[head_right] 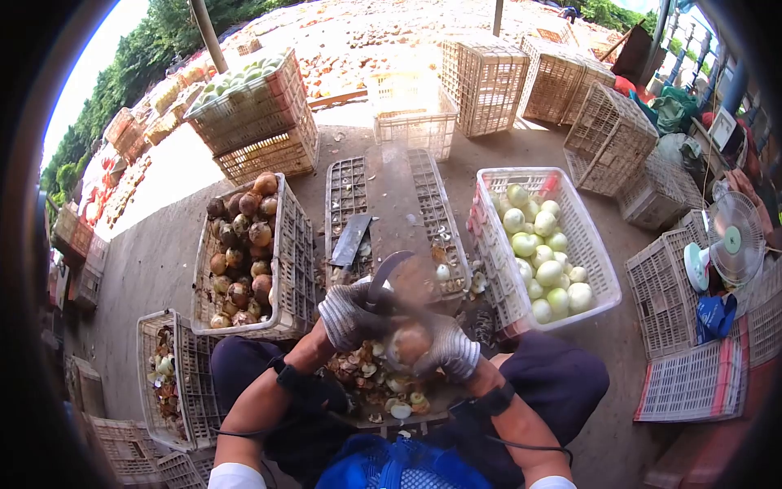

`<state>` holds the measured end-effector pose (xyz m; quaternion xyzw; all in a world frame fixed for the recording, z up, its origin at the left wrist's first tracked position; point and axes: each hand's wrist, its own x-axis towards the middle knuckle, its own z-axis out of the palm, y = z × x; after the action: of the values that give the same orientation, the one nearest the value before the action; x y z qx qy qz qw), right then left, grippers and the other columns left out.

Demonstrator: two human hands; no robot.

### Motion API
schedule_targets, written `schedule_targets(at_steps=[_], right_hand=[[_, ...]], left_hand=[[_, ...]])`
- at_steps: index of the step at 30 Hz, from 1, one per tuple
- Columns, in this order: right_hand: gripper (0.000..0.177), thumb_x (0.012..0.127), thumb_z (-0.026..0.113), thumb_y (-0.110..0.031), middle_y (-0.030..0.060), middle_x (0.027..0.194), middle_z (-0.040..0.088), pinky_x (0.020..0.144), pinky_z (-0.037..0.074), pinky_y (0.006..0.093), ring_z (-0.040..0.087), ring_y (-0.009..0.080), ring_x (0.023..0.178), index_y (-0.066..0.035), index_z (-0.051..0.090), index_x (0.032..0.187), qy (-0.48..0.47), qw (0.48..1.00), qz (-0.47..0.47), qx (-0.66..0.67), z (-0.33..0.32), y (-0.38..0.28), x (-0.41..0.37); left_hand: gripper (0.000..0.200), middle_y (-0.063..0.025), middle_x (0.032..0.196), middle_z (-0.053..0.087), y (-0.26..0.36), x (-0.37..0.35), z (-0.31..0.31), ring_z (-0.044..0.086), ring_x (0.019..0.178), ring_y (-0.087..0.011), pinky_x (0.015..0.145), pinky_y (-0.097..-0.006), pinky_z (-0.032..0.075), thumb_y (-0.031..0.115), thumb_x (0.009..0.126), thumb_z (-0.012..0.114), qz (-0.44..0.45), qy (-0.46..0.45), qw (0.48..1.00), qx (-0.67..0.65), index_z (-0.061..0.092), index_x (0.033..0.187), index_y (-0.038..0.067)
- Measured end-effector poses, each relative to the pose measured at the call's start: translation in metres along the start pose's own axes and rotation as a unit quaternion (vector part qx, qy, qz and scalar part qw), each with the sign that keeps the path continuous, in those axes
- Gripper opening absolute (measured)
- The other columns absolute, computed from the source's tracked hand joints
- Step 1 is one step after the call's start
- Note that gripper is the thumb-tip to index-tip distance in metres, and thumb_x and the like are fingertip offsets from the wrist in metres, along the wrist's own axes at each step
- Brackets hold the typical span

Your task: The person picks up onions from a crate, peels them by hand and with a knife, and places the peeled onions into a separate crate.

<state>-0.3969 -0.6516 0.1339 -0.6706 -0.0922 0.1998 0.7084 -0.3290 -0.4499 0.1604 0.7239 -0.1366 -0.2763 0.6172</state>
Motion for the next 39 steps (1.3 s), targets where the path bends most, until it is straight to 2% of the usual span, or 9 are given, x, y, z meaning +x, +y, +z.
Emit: schedule_targets(at_steps=[10, 16, 17, 18, 26, 28, 30, 34, 39], right_hand=[[0.106, 0.034, 0.093, -0.027, 0.0122, 0.116, 0.061, 0.099, 0.044, 0.0359, 0.058, 0.0229, 0.109, 0.003, 0.051, 0.126, 0.039, 0.991, -0.019, -0.125, -0.003, 0.008, -0.003], [0.104, 0.043, 0.09, -0.026, 0.014, 0.125, 0.058, 0.103, 0.041, 0.0362, 0.056, 0.0255, 0.115, 0.002, 0.046, 0.133, 0.101, 0.975, -0.068, -0.186, -0.003, -0.02, -0.019], [0.105, 0.044, 0.09, -0.027, 0.0143, 0.127, 0.057, 0.104, 0.041, 0.0361, 0.055, 0.0253, 0.117, 0.002, 0.045, 0.135, 0.107, 0.972, -0.093, -0.186, 0.0, -0.025, -0.02], [0.106, 0.045, 0.089, -0.027, 0.0146, 0.13, 0.056, 0.105, 0.04, 0.036, 0.054, 0.0251, 0.119, 0.001, 0.043, 0.137, 0.112, 0.969, -0.119, -0.187, 0.006, -0.028, -0.018], [0.11, 0.047, 0.093, -0.031, 0.0143, 0.137, 0.051, 0.105, 0.041, 0.0357, 0.055, 0.024, 0.12, -0.002, 0.041, 0.14, 0.187, 0.863, -0.197, -0.425, 0.014, -0.01, -0.008], [0.103, 0.051, 0.094, -0.028, 0.013, 0.132, 0.054, 0.098, 0.047, 0.0337, 0.058, 0.0193, 0.112, 0.0, 0.044, 0.137, 0.165, 0.938, -0.077, -0.295, 0.011, -0.009, -0.005], [0.095, 0.054, 0.093, -0.025, 0.0119, 0.128, 0.057, 0.094, 0.05, 0.0325, 0.06, 0.0168, 0.107, 0.001, 0.047, 0.134, 0.176, 0.971, 0.011, -0.16, 0.007, 0.002, -0.001], [0.07, 0.066, 0.087, -0.016, 0.0084, 0.108, 0.068, 0.088, 0.051, 0.0316, 0.063, 0.0144, 0.097, 0.0, 0.055, 0.127, 0.19, 0.959, -0.018, -0.208, 0.005, 0.016, -0.003], [0.049, 0.081, 0.076, -0.024, 0.0049, 0.113, 0.065, 0.083, 0.054, 0.0297, 0.061, 0.0133, 0.099, -0.007, 0.059, 0.123, 0.126, 0.988, -0.021, 0.09, 0.012, -0.005, -0.01]], left_hand=[[0.029, -0.0026, 0.069, 0.059, -0.066, 0.052, -0.057, 0.051, 0.059, -0.0082, 0.049, -0.0282, 0.044, 0.025, 0.082, 0.075, -0.038, 0.249, 0.965, 0.078, 0.064, 0.091, 0.0], [0.026, -0.0077, 0.087, 0.068, -0.063, 0.012, -0.013, 0.065, 0.068, -0.0175, 0.057, -0.0306, 0.053, 0.013, 0.086, 0.067, -0.099, 0.039, 0.946, -0.306, 0.061, 0.106, -0.002], [0.036, -0.0099, 0.092, 0.068, -0.058, 0.005, 0.0, 0.066, 0.078, -0.0236, 0.068, -0.0342, 0.053, 0.013, 0.076, 0.072, 0.067, -0.01, 0.997, 0.041, 0.062, 0.108, 0.001], [0.047, -0.0121, 0.096, 0.069, -0.023, -0.008, 0.018, 0.066, 0.088, -0.0297, 0.079, -0.0378, 0.053, 0.013, 0.066, 0.077, 0.231, 0.063, 0.897, 0.372, 0.063, 0.11, 0.004], [0.049, -0.0139, 0.094, 0.068, -0.081, -0.015, 0.026, 0.065, 0.077, -0.0271, 0.071, -0.0332, 0.054, 0.015, 0.07, 0.071, 0.237, 0.186, 0.901, 0.313, 0.062, 0.115, 0.0], [0.042, -0.0115, 0.083, 0.065, -0.06, -0.018, 0.026, 0.06, 0.063, -0.0211, 0.058, -0.031, 0.051, 0.011, 0.072, 0.066, 0.165, 0.195, 0.967, -0.024, 0.061, 0.111, -0.005], [0.036, -0.009, 0.073, 0.063, -0.042, -0.02, 0.029, 0.055, 0.05, -0.0151, 0.046, -0.0287, 0.047, 0.007, 0.075, 0.061, 0.072, 0.173, 0.914, -0.36, 0.061, 0.107, -0.009], [0.042, -0.0115, 0.072, 0.065, -0.07, -0.011, 0.022, 0.053, 0.044, -0.015, 0.042, -0.0256, 0.045, 0.002, 0.067, 0.064, 0.117, 0.208, 0.951, -0.196, 0.06, 0.107, -0.011], [0.047, -0.009, 0.086, 0.067, -0.05, -0.022, 0.019, 0.061, 0.064, -0.0141, 0.058, -0.026, 0.051, 0.001, 0.063, 0.072, 0.093, 0.166, 0.952, -0.242, 0.062, 0.108, -0.008]])
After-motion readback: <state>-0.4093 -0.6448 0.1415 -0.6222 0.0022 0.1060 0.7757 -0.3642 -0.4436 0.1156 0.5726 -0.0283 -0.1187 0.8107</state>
